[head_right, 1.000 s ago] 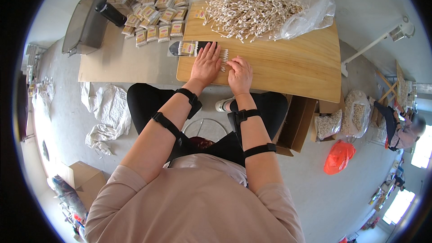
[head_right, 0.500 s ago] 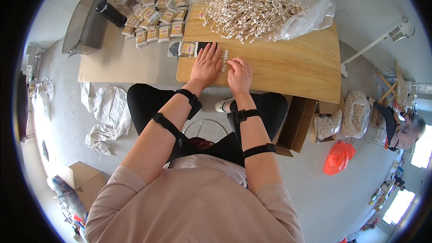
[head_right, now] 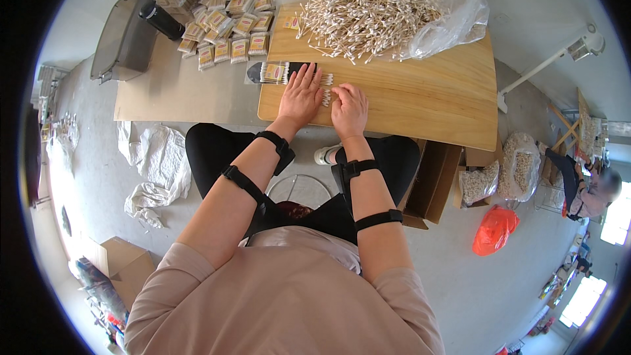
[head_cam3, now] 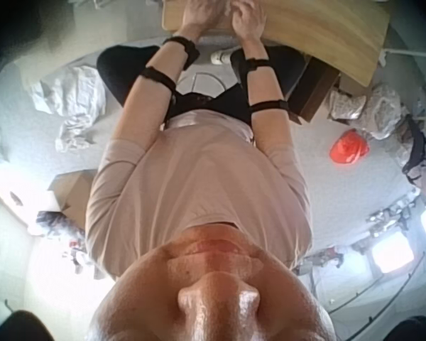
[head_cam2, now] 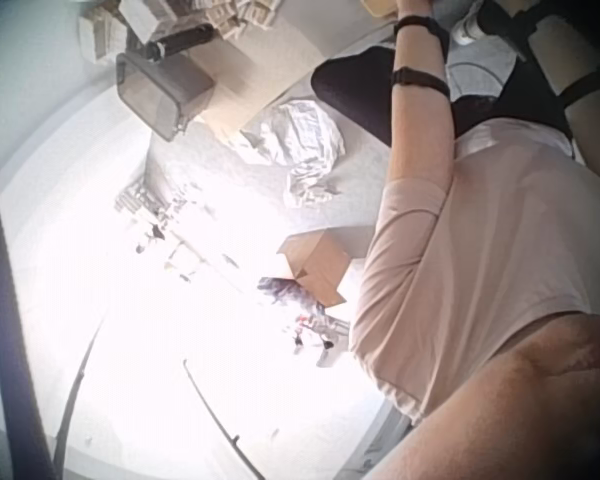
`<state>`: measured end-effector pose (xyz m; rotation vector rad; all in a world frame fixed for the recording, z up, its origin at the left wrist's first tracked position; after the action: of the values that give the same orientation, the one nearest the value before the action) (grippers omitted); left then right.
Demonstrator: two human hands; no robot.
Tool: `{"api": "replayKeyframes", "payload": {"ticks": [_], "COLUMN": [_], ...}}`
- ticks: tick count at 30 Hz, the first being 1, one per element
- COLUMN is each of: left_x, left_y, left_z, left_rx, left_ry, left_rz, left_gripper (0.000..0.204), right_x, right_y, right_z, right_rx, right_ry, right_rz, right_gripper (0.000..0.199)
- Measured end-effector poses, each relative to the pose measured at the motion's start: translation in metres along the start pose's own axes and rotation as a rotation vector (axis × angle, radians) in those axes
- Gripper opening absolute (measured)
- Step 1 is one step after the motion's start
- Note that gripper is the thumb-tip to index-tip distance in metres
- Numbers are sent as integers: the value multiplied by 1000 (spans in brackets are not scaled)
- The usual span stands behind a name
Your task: Manually organizing and packing cotton swabs into small plastic bags.
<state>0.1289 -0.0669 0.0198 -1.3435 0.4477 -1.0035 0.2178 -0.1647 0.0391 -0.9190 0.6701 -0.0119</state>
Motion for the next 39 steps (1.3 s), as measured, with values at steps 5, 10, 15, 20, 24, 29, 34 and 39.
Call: {"api": "replayKeyframes", "payload": {"ticks": [5, 10, 15, 20, 24, 29, 34, 39], "left_x": [-1, -1, -1, -1, -1, -2, 0, 1], "left_y": [1, 1, 1, 0, 1, -1, -3, -4], "left_z": [0, 0, -1, 0, 1, 1, 0, 0], "left_rx": [-15, -23, -14, -9, -14, -15, 4, 26], "left_ry": [-8, -10, -10, -10, -13, -17, -4, -8], "left_rz": [-6, -1, 1, -10, -18, -19, -29, -36], "left_gripper": [53, 54, 54, 53, 54, 53, 53, 54], "right_x": [-4, -4, -8, -8, -10, -11, -16, 11], "right_y": [1, 3, 2, 3, 3, 4, 11, 15], "right_z": [2, 1, 4, 3, 3, 10, 35, 54], "right_rx": [11, -27, -18, -38, -30, -8, -99, -227], "right_ry": [14, 13, 43, 27, -11, -19, -277, -145], "right_rz": [-50, -72, -106, -121, -124, -88, 55, 181], "right_gripper": [27, 30, 33, 32, 29, 20, 19, 21]}}
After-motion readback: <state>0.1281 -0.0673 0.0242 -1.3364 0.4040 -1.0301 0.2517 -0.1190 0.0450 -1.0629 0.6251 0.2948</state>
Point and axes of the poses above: each hand's wrist, its own z-axis towards the middle knuckle, its own y-axis out of the palm, x = y × z, the point moved 8 cm from there along z, towards the middle knuckle, and after that the axes turned 1 degree about -y, right-handed, at the moved point
